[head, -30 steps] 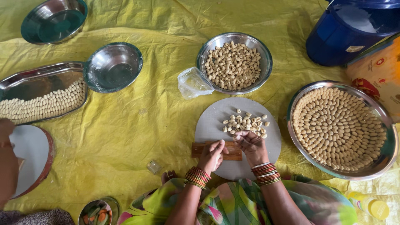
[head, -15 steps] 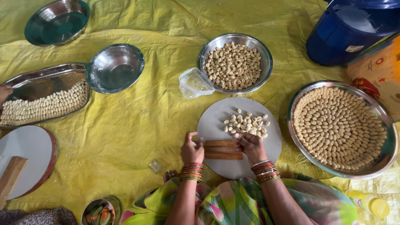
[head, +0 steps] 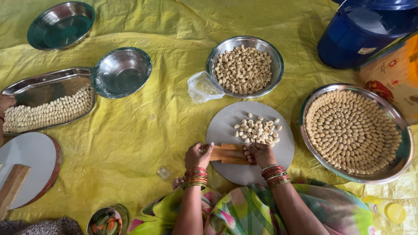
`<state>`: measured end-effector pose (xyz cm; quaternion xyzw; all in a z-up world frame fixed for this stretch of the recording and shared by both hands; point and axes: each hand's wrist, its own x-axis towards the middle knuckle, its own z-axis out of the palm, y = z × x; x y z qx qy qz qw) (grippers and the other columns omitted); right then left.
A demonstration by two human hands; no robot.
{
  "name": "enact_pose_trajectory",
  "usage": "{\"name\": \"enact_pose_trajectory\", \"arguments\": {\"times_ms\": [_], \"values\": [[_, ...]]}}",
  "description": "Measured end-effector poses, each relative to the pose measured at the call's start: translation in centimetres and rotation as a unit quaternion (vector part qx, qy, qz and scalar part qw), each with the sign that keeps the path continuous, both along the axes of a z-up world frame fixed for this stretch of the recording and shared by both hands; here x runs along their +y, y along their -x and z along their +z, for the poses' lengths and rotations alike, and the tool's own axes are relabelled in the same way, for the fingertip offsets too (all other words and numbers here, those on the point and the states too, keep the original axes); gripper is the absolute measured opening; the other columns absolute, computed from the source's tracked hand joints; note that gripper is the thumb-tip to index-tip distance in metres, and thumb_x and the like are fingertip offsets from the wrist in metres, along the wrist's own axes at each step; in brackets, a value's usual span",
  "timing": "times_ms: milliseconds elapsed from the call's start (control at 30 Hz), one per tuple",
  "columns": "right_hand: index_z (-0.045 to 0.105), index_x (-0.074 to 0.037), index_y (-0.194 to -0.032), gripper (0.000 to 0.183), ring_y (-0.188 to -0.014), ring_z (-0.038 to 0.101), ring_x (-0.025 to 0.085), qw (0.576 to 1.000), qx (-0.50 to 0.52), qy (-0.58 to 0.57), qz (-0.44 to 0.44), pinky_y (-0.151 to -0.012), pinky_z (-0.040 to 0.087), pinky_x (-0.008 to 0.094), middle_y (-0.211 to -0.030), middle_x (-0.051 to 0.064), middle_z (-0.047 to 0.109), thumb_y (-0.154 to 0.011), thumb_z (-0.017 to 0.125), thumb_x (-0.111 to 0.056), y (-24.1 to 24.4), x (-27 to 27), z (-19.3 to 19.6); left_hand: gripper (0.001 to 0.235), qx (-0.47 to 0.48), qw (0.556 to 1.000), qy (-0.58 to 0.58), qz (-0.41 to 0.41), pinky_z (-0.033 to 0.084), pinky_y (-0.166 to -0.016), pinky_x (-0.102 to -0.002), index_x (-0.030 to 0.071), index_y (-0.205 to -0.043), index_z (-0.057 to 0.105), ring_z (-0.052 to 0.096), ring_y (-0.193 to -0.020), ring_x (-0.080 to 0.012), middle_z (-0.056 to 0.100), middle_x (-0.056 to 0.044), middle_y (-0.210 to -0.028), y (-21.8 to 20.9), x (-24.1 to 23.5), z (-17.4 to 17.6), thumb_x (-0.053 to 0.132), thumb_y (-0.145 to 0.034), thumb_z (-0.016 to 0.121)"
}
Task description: The person sits on a yellow tarp and uses a wooden ridged tool to press small dough balls, creating ridged shapes. They place the shaped pieces onto a metal tray. Another person works nearby using a rolling pin on a separate tray.
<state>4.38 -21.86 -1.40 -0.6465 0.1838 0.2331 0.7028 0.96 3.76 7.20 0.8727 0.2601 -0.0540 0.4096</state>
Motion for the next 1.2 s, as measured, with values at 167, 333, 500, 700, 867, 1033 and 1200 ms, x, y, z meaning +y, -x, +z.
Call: {"name": "enact_pose_trajectory", "arguments": {"times_ms": [167,333,500,700,867,1033,1200], "values": [[0.072,0.000,-0.094,0.014,-0.069,0.061,0.011,0.996,-0.060,-0.043,-0.040,-0.063,0.054,0.026,-0.085,0.003,0.073,-0.100,0.064,-0.011,-0.2,0.0,0.0,0.041,-0.214,0.958,0.192,-0.015,0.040,-0.053,-0.029,0.002,-0.063,0.055,0.045,-0.054,-0.0092,0.054,-0.002,-0.055,-0.1,-0.6,-1.3,0.024,-0.086,0.080],[0.073,0.000,-0.097,0.008,-0.076,0.066,0.015,0.990,-0.120,-0.075,-0.012,-0.069,0.057,0.028,-0.089,0.008,0.074,-0.091,0.069,0.002,0.4,0.5,0.4,0.042,-0.261,0.944,0.200,-0.025,0.035,-0.051,-0.028,0.003,-0.062,0.047,0.040,-0.054,-0.0075,0.046,0.001,-0.053,-0.2,-1.1,-2.0,0.018,-0.086,0.078],[0.073,0.003,-0.095,0.007,-0.090,0.072,0.012,0.989,-0.101,-0.106,0.013,-0.082,0.061,0.027,-0.097,0.005,0.077,-0.091,0.069,-0.002,0.6,1.3,2.7,0.042,-0.269,0.940,0.211,-0.017,0.034,-0.049,-0.029,0.003,-0.062,0.046,0.038,-0.053,-0.0070,0.044,0.001,-0.053,-0.3,-1.4,-1.9,0.016,-0.087,0.077],[0.074,-0.003,-0.097,0.010,-0.083,0.069,0.011,0.989,-0.089,-0.108,0.057,-0.075,0.059,0.025,-0.092,0.004,0.076,-0.088,0.072,-0.005,1.6,2.5,3.5,0.042,-0.259,0.945,0.199,-0.022,0.033,-0.048,-0.029,0.003,-0.062,0.046,0.038,-0.051,-0.0075,0.043,0.000,-0.051,-0.3,-1.6,-1.7,0.016,-0.087,0.077],[0.077,0.003,-0.095,0.017,-0.080,0.063,0.014,0.988,-0.134,-0.044,0.066,-0.073,0.053,0.027,-0.086,0.008,0.072,-0.098,0.078,-0.013,1.8,2.8,3.4,0.042,-0.278,0.940,0.193,-0.036,0.034,-0.050,-0.028,0.003,-0.062,0.045,0.039,-0.052,-0.0071,0.044,0.000,-0.052,-0.2,-1.6,-1.5,0.016,-0.087,0.077],[0.076,-0.002,-0.098,0.015,-0.093,0.072,0.011,0.985,-0.146,-0.041,0.082,-0.087,0.057,0.025,-0.097,0.003,0.079,-0.085,0.077,-0.009,2.1,2.7,4.9,0.043,-0.253,0.947,0.195,-0.030,0.033,-0.050,-0.029,0.003,-0.062,0.044,0.038,-0.052,-0.0085,0.043,-0.001,-0.052,-0.2,-1.7,-1.3,0.016,-0.087,0.077],[0.076,0.001,-0.099,0.015,-0.090,0.071,0.012,0.978,-0.169,-0.098,0.068,-0.085,0.058,0.028,-0.097,0.006,0.078,-0.085,0.078,-0.002,2.2,3.5,4.7,0.043,-0.265,0.942,0.202,-0.034,0.035,-0.051,-0.029,0.003,-0.063,0.043,0.039,-0.053,-0.0083,0.044,-0.001,-0.054,-0.1,-1.7,-1.2,0.016,-0.087,0.076]]}}
